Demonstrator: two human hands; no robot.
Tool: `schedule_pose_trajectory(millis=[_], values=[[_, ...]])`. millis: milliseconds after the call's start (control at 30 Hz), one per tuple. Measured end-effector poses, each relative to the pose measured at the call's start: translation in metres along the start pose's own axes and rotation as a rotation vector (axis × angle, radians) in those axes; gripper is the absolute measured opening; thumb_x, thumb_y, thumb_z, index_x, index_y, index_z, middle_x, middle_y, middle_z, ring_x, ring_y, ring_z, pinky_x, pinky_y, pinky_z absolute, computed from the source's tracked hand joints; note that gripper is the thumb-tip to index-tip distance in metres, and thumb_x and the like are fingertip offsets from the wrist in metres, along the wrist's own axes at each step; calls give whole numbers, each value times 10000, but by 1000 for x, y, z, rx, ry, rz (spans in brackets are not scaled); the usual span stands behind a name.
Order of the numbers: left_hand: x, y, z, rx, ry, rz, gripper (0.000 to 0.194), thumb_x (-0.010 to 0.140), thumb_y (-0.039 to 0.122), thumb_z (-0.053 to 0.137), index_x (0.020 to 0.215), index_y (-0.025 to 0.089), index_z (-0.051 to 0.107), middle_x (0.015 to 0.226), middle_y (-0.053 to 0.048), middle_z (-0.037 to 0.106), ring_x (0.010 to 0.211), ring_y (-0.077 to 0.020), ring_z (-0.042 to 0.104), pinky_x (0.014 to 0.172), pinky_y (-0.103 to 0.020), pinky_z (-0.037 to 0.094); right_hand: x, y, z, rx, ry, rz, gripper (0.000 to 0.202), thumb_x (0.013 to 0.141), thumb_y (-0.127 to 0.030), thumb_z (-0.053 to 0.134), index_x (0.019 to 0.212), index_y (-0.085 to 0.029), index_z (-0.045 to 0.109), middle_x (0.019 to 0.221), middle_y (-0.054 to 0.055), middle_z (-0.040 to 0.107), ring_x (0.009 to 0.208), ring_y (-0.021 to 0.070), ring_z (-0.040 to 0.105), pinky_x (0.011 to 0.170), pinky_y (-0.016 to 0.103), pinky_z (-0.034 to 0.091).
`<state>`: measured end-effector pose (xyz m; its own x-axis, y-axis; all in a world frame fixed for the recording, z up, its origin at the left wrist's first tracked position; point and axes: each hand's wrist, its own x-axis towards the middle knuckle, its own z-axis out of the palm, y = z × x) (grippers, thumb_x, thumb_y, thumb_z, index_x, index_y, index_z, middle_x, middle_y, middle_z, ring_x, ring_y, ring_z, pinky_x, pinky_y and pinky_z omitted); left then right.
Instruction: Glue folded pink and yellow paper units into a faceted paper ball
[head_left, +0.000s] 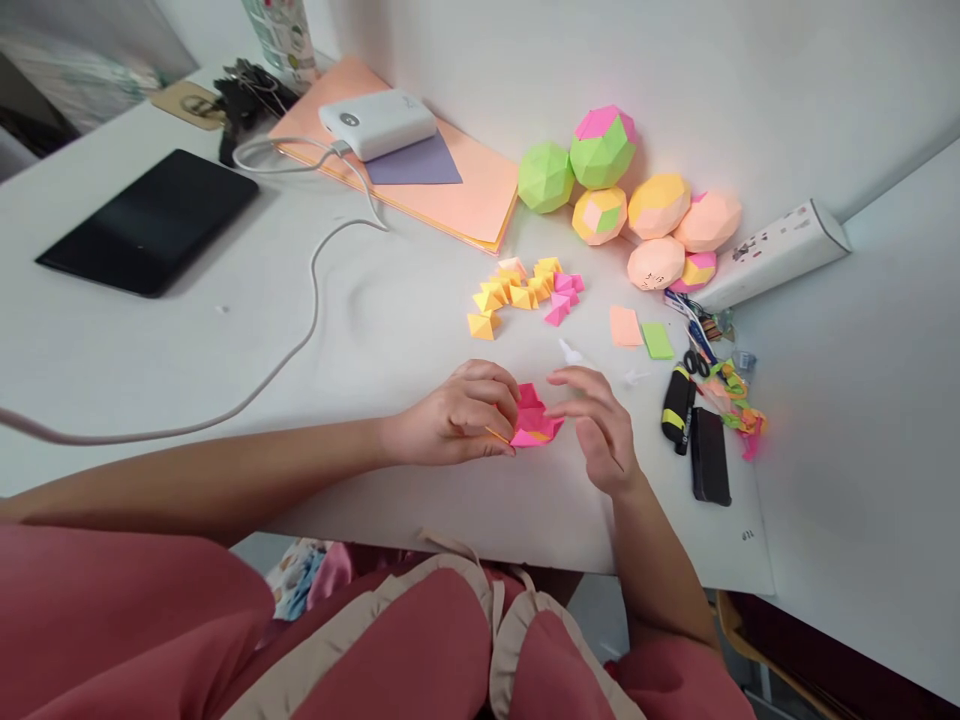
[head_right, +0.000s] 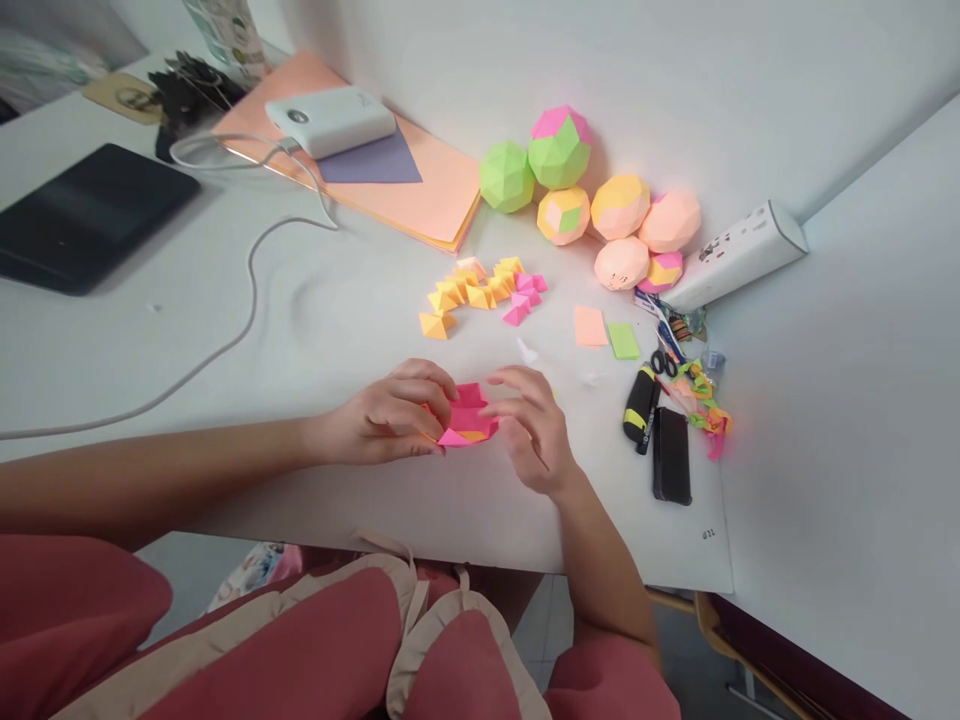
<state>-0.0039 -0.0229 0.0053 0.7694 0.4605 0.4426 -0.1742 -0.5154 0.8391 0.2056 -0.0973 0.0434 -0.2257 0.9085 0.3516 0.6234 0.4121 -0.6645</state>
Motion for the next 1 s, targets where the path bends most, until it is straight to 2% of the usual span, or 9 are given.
schedule_pose_trajectory(millis=[100, 200, 300, 367, 533, 700, 800, 867, 1000], values=[[0, 0, 0, -39, 32, 0, 127, 784, 312, 635, 680, 243, 654, 759, -63, 647, 927, -244, 551, 943, -429, 349, 1, -11, -3, 81, -130, -24, 160, 822, -352, 537, 882, -265, 656, 1195, 84, 555, 1170, 295, 467, 995, 544, 356], [-2, -3, 3, -141, 68, -49, 59, 754, 287, 673, 773, 234, 654, 879, -73, 605, 961, -242, 533, 941, -434, 370, 0, -10, 1, 139, -164, 39, 62, 751, -242, 656, 810, -263, 654, 1168, 77, 564, 1157, 267, 479, 985, 506, 386], [-5, -6, 11, -301, 244, -167, 537, 635, 287, 780, 1115, 274, 539, 1197, -84, 440, 1158, -265, 422, 994, -444, 358, -3, -4, 14, 340, -24, 176, 66, 759, -201, 660, 782, -263, 648, 1121, 57, 575, 1147, 230, 498, 1000, 476, 386], [-7, -7, 17, -455, 293, -298, 657, 681, 289, 746, 1241, 316, 403, 1279, -79, 338, 1128, -240, 453, 947, -440, 415, -6, -3, 24, 473, 97, 289, 34, 758, -236, 671, 777, -256, 651, 1130, 51, 560, 1125, 217, 517, 990, 460, 399], [-7, -3, 22, -760, 244, -493, 763, 758, 295, 690, 1349, 304, 208, 1164, -78, 480, 1077, -216, 505, 899, -413, 447, -7, -7, 42, 638, 172, 463, 113, 725, -346, 700, 735, -238, 669, 1074, 53, 549, 1037, 202, 544, 858, 383, 484], [0, 0, 6, -929, 256, -568, 547, 796, 333, 646, 1266, 263, 374, 1082, -47, 540, 988, -193, 541, 827, -349, 464, 13, 11, 41, 768, 164, 431, 402, 842, -537, 452, 747, -212, 669, 1007, 66, 580, 903, 193, 589, 787, 373, 490], [3, -1, -2, -1059, 208, -562, 470, 804, 371, 617, 1221, 253, 434, 979, -45, 573, 854, -187, 566, 706, -330, 481, 37, 30, 44, 540, 175, 552, 283, 802, -467, 532, 822, -204, 634, 834, 32, 611, 699, 148, 573, 674, 322, 485], [3, -1, -5, -1084, 168, -543, 457, 791, 376, 620, 1195, 226, 469, 919, -50, 582, 793, -182, 563, 662, -314, 475, 56, 38, 51, 248, 111, 577, 272, 751, -445, 576, 854, -199, 626, 813, 28, 624, 729, 162, 566, 684, 321, 479], [2, 0, -4, -1013, 117, -523, 511, 762, 341, 636, 1226, 213, 467, 967, -60, 576, 760, -169, 553, 658, -292, 460, 87, 44, 69, 62, 103, 514, 258, 680, -398, 635, 841, -197, 626, 860, 35, 629, 789, 188, 558, 715, 338, 458]])
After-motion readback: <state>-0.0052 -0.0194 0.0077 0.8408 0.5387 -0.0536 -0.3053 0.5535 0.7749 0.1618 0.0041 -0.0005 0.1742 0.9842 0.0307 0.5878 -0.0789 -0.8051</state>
